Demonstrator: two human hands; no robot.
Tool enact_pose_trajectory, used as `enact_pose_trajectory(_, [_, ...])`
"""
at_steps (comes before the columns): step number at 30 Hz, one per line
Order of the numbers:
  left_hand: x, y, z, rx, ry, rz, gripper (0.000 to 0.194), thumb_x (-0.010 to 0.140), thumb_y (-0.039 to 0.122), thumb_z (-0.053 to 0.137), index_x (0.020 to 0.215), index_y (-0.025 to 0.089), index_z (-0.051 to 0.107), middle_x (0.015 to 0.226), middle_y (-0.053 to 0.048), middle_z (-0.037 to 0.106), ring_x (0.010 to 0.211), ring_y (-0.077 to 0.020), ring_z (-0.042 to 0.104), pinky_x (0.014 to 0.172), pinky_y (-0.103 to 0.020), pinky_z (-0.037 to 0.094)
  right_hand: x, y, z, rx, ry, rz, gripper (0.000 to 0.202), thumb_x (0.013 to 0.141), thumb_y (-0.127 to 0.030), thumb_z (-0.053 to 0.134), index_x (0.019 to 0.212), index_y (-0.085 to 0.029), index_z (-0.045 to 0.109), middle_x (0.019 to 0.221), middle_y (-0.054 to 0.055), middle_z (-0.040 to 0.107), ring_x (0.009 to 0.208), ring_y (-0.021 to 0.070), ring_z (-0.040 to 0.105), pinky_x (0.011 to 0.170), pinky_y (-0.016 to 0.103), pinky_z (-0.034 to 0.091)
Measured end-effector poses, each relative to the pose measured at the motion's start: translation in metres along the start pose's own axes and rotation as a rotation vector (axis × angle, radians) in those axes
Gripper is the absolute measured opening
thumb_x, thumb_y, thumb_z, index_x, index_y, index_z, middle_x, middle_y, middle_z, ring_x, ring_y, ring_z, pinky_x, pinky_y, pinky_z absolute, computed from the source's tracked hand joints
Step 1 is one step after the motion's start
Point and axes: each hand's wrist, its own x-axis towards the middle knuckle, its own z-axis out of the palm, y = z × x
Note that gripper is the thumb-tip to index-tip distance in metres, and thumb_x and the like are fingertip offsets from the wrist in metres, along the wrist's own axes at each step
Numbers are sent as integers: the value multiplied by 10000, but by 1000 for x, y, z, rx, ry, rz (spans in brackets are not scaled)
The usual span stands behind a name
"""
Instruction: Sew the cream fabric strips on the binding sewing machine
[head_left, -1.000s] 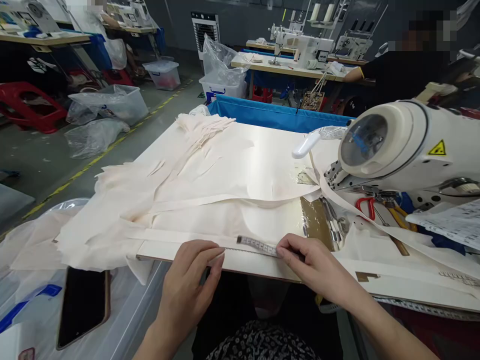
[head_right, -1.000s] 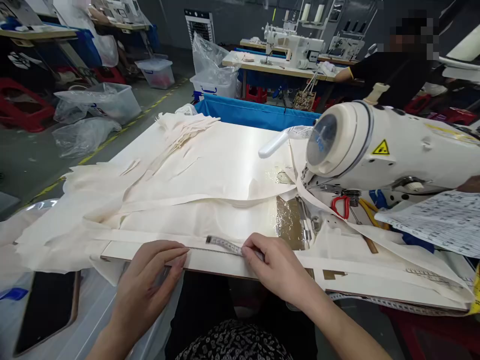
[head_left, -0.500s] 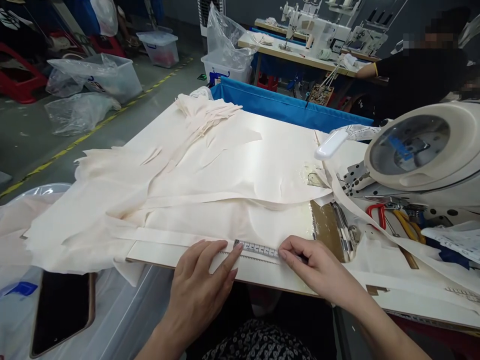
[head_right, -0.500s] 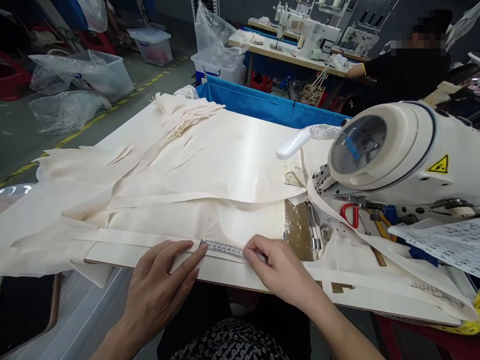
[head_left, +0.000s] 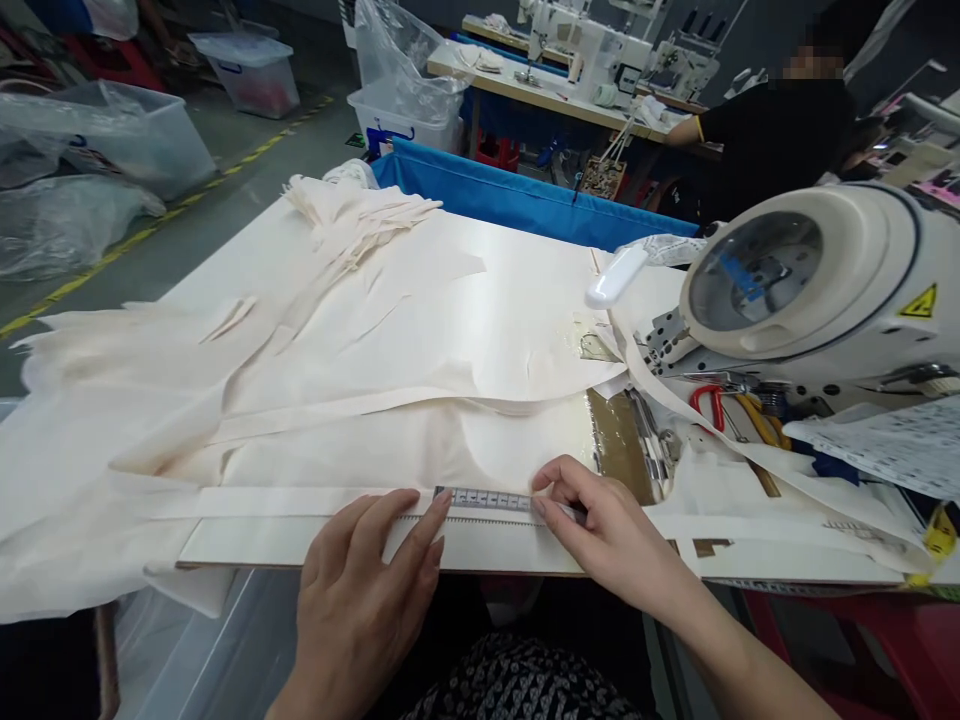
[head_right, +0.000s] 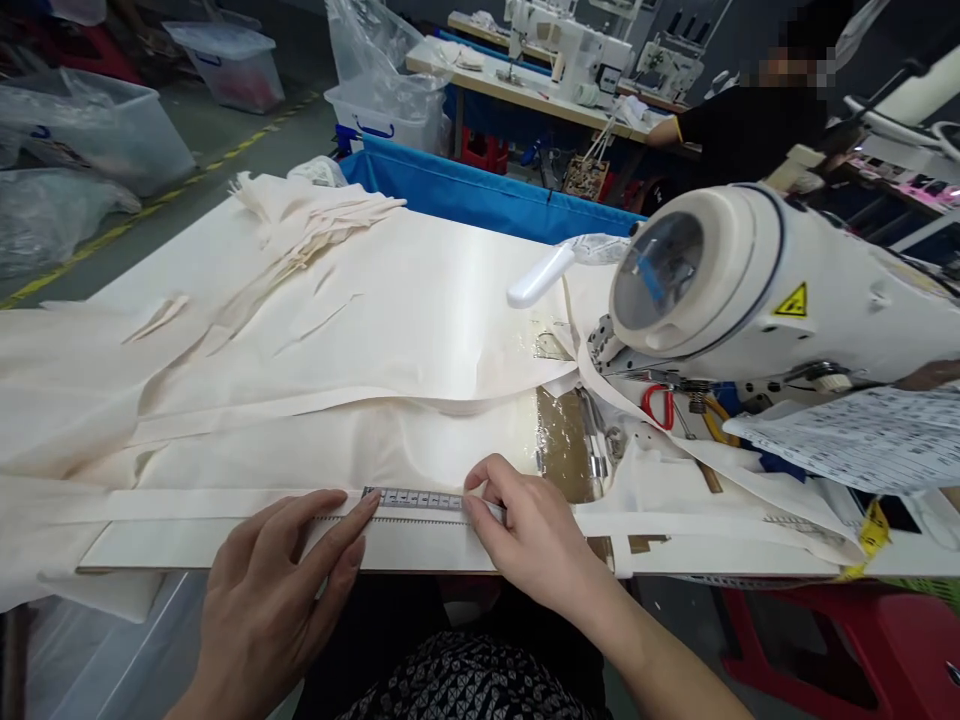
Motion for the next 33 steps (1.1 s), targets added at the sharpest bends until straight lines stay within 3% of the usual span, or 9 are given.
enact_pose_trajectory(7, [2,0,4,-2,-2,0,340,932,143,604,1256,244,639,1146,-117,618,993,-299,580,895,-452,438,-4,8,8,-110,136,-19,123,939,-191,524,829,-217,573,610,-60,562,532,115,484,539,240,287])
enact_pose_trajectory(13, [3,-5,1,10,-30,2,306,944,186,600,1234,261,662,1128,-121,631,944,-302,606,860,-466,455,-3,15,15,-185,215,-74,94,929,-190,528,850,-200,578,660,-34,640,578,125,568,557,248,300])
enact_pose_trajectory(16, [5,-6,-3,24,-44,36,381,929,211,630,1304,281,638,1182,-127,627,962,-303,628,877,-475,475,-4,16,16,-231,213,-80,110,946,-198,502,860,-190,570,711,-6,680,613,139,606,559,263,302])
enact_pose_trajectory(21, [20,29,6,-141,-37,211,664,908,184,642,1525,183,398,1335,-140,598,1182,-318,580,1086,-480,417,-5,12,13,-285,132,-87,105,975,-229,497,908,-181,563,813,30,726,685,163,651,546,277,301])
enact_pose_trajectory(24, [26,56,20,-279,-109,289,661,968,187,537,1562,77,269,1368,-160,572,1264,-277,530,1171,-411,344,-5,11,12,-291,125,-78,132,990,-249,479,924,-172,564,823,42,731,686,174,661,544,289,310])
enact_pose_trajectory(29, [28,66,33,-204,-107,359,641,981,169,500,1548,1,252,1387,-191,554,1292,-273,501,1215,-379,256,-8,18,15,-224,202,-60,104,968,-236,498,942,-164,568,847,39,729,714,173,668,561,283,339])
enact_pose_trajectory(33, [28,66,32,-161,-141,344,601,979,204,530,1538,84,343,1414,-151,551,1272,-263,516,1219,-386,242,-19,31,9,-228,330,-56,95,941,-190,507,865,-183,563,766,8,687,657,152,627,572,280,332])
